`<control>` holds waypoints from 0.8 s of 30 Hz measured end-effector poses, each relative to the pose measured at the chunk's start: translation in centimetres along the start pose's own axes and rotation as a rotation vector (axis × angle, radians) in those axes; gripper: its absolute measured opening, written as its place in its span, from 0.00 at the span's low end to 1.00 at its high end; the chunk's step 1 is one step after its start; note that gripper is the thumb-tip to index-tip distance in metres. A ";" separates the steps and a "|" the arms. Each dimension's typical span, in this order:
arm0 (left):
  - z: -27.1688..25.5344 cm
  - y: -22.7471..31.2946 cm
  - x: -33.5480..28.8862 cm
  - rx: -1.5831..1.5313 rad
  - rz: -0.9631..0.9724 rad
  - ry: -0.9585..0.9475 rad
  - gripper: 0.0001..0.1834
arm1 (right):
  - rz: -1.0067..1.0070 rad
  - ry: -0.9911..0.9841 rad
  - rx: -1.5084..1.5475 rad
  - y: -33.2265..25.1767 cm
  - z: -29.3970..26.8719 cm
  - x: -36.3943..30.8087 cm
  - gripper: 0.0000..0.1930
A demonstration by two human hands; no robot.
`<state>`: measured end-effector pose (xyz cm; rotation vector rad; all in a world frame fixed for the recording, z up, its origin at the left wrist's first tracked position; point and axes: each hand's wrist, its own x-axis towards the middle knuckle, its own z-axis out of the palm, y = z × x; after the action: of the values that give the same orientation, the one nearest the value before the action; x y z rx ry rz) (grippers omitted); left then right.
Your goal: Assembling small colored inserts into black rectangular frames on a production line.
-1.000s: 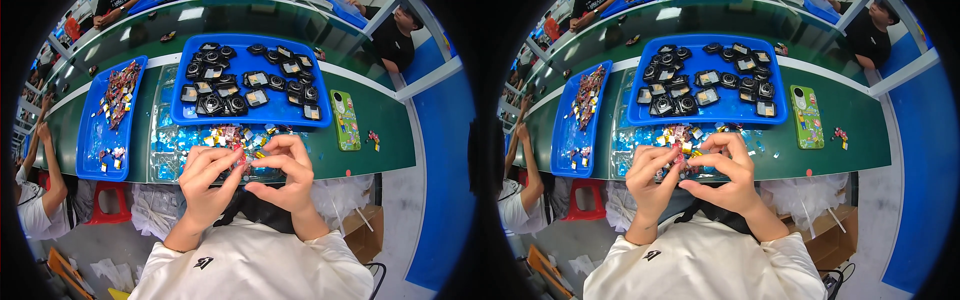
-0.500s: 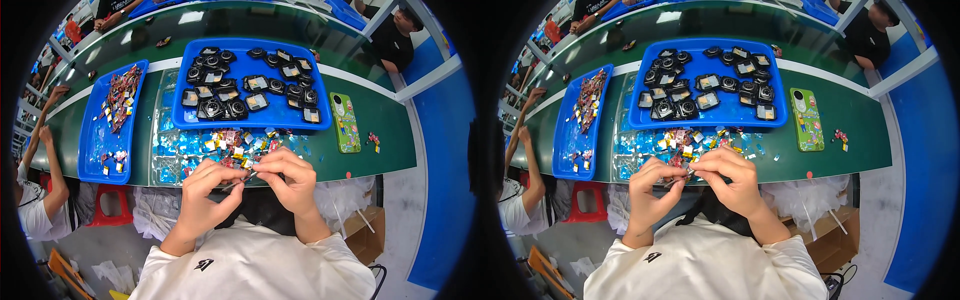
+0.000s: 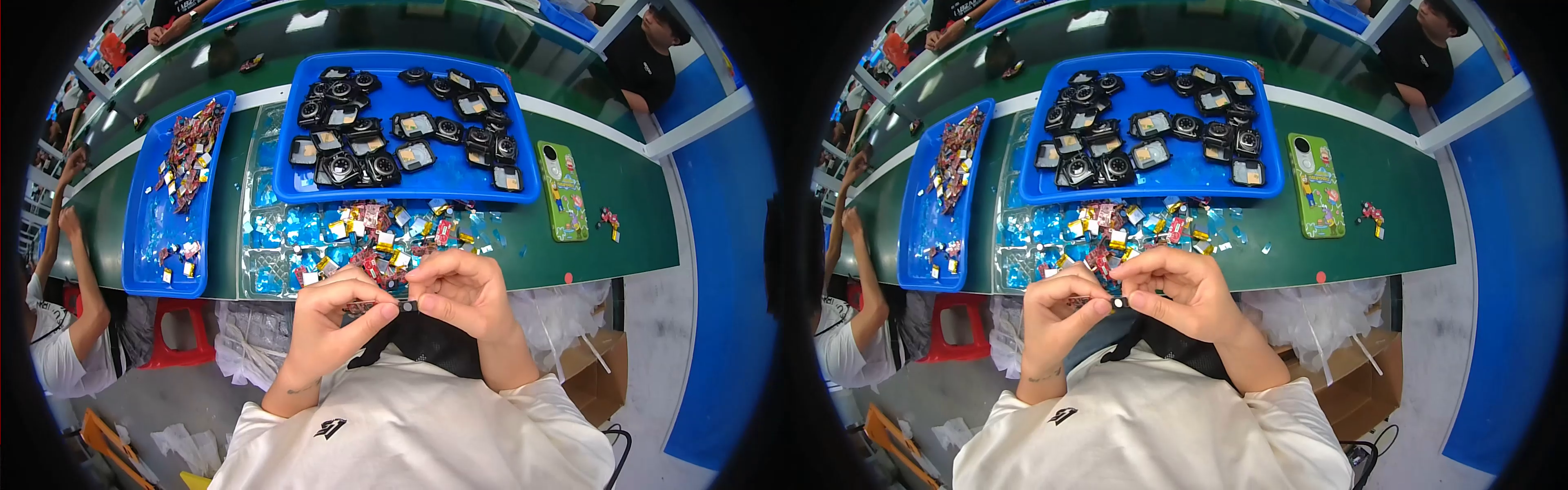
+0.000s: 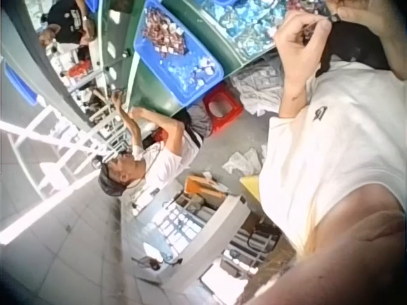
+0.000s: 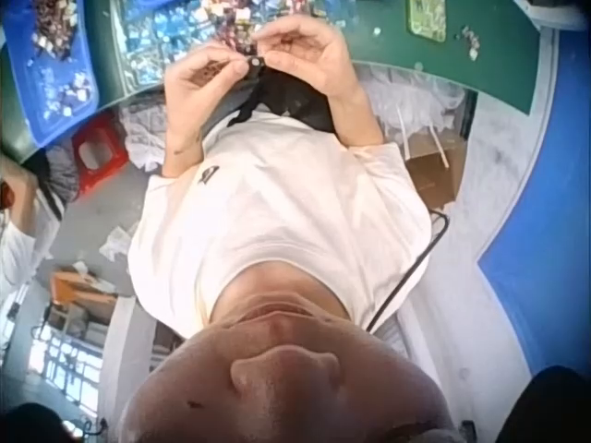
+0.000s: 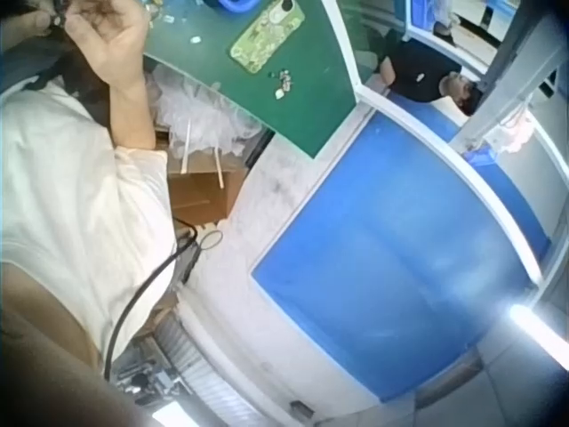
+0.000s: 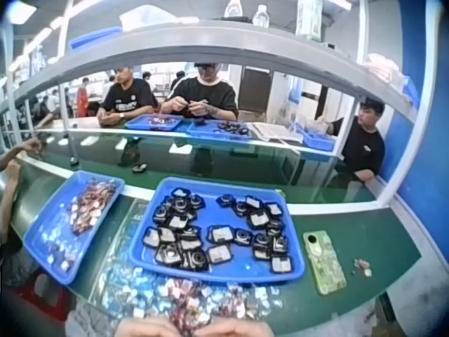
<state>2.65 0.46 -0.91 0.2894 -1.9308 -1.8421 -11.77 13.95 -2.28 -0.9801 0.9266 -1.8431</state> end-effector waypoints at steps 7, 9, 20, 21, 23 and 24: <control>0.4 -0.7 -0.1 -0.124 -0.073 -0.015 0.03 | 0.017 0.057 0.051 0.4 0.1 0.0 0.10; 0.5 -0.8 -0.1 -0.165 -0.068 -0.028 0.03 | 0.045 0.117 0.055 0.3 0.4 0.1 0.10; 0.6 -1.0 -0.2 -0.169 -0.041 0.009 0.03 | 0.017 0.098 -0.031 0.9 0.3 0.0 0.06; 0.6 -0.9 -0.3 -0.155 -0.037 0.022 0.03 | -0.055 0.177 -0.205 0.8 0.3 0.2 0.05; 0.4 -0.6 -0.4 -0.132 -0.027 0.032 0.03 | -0.131 0.235 -0.541 0.2 0.1 0.7 0.05; 0.4 -0.5 -0.4 -0.106 -0.022 0.039 0.03 | -0.208 0.295 -0.873 -0.2 -0.1 1.1 0.06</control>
<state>2.75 0.95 -1.50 0.3109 -1.8035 -1.9316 -12.32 13.10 -1.90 -1.3608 1.9657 -1.7813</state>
